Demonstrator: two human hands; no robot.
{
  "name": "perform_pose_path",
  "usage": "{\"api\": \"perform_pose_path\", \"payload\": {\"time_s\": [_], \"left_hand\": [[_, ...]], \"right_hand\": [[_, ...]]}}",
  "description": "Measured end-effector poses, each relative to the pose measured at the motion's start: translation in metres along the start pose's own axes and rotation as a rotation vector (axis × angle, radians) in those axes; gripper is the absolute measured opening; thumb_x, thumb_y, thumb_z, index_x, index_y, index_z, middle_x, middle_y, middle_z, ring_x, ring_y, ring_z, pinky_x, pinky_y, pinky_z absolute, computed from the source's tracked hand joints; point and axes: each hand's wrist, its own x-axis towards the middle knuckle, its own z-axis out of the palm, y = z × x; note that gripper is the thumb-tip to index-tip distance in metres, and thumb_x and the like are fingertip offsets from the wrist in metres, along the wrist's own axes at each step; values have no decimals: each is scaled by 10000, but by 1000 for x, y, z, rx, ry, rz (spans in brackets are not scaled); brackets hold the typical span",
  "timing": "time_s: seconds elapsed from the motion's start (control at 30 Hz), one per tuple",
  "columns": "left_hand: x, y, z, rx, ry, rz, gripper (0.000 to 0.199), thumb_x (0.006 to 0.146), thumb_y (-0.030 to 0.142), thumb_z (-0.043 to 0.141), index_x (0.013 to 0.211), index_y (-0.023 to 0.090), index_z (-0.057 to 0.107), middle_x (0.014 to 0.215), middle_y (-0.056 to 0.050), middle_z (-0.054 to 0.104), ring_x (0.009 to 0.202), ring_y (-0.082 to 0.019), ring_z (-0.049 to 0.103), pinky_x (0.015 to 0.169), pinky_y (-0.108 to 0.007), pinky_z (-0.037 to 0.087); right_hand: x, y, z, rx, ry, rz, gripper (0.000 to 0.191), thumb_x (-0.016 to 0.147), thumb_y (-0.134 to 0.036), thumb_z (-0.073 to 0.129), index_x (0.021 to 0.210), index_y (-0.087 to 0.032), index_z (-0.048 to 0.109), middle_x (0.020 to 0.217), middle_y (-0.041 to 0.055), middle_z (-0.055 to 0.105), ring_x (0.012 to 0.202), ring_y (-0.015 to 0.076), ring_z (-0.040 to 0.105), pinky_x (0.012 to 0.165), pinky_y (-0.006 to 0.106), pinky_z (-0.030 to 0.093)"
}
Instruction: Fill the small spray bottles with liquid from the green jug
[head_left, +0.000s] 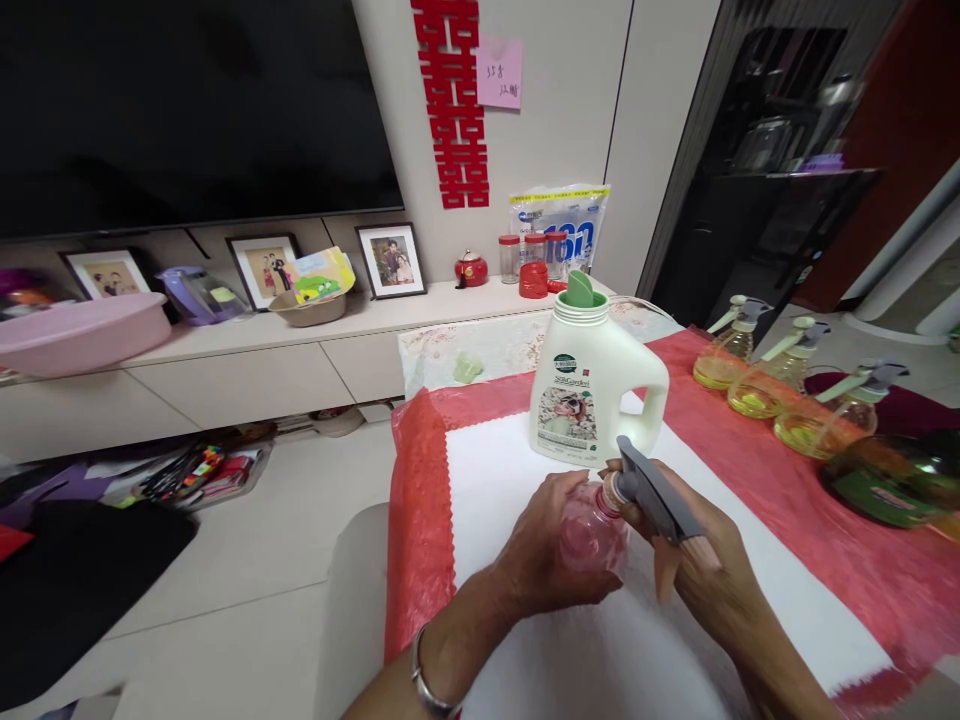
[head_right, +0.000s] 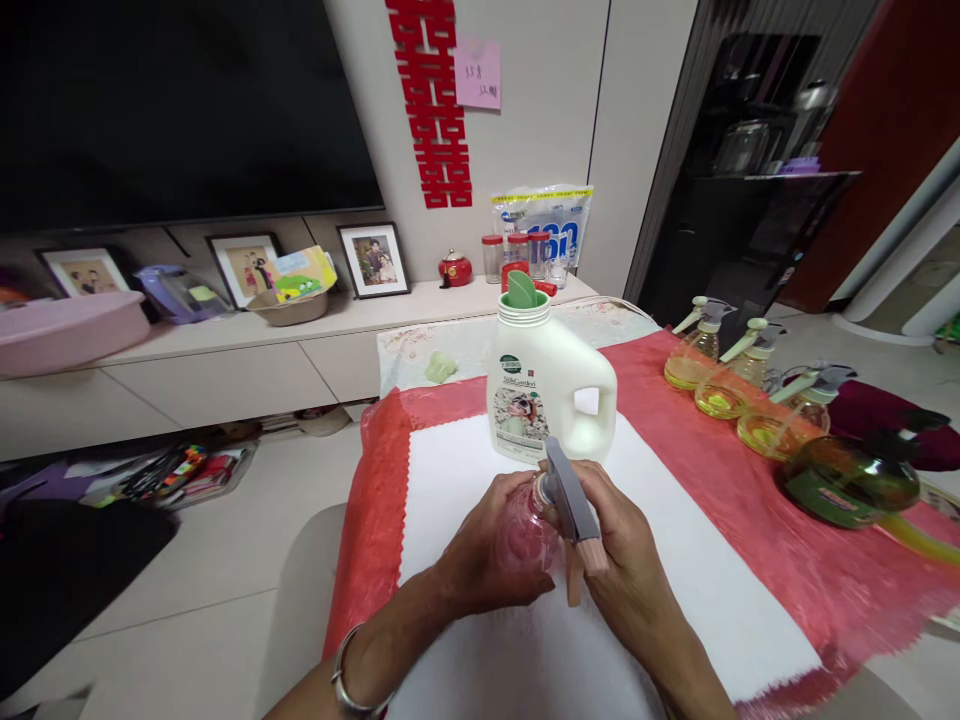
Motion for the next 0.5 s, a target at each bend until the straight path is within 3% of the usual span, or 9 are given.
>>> {"api": "perform_pose_path", "payload": {"time_s": [0.07, 0.23, 0.5], "left_hand": [[0, 0, 0, -3, 6, 8, 892, 518, 214, 829, 1327, 211, 453, 1224, -137, 602, 1126, -367, 604, 973, -529, 545], [1, 4, -1, -7, -14, -6, 821, 548, 219, 802, 1302, 198, 478, 1222, -138, 607, 1134, -375, 601, 984, -527, 539], [0, -7, 4, -18, -12, 16, 956, 515, 226, 844, 1370, 228, 416, 1293, -137, 574, 1192, -383, 572, 1020, -549, 514]], "right_hand": [[-1, 1, -1, -7, -14, 12, 492, 1016, -508, 467, 1418, -229, 509, 1220, 107, 561, 1140, 239, 575, 996, 349, 529], [-5, 1, -3, -22, -43, 57, 553, 1018, -472, 462, 1492, -186, 443, 759, 59, 582, 1050, 239, 604, 1022, 395, 511], [-2, -11, 0, -11, -79, 22, 605, 1024, -620, 401, 1445, -196, 492, 540, 12, 419, 967, 244, 615, 1014, 408, 502]]}}
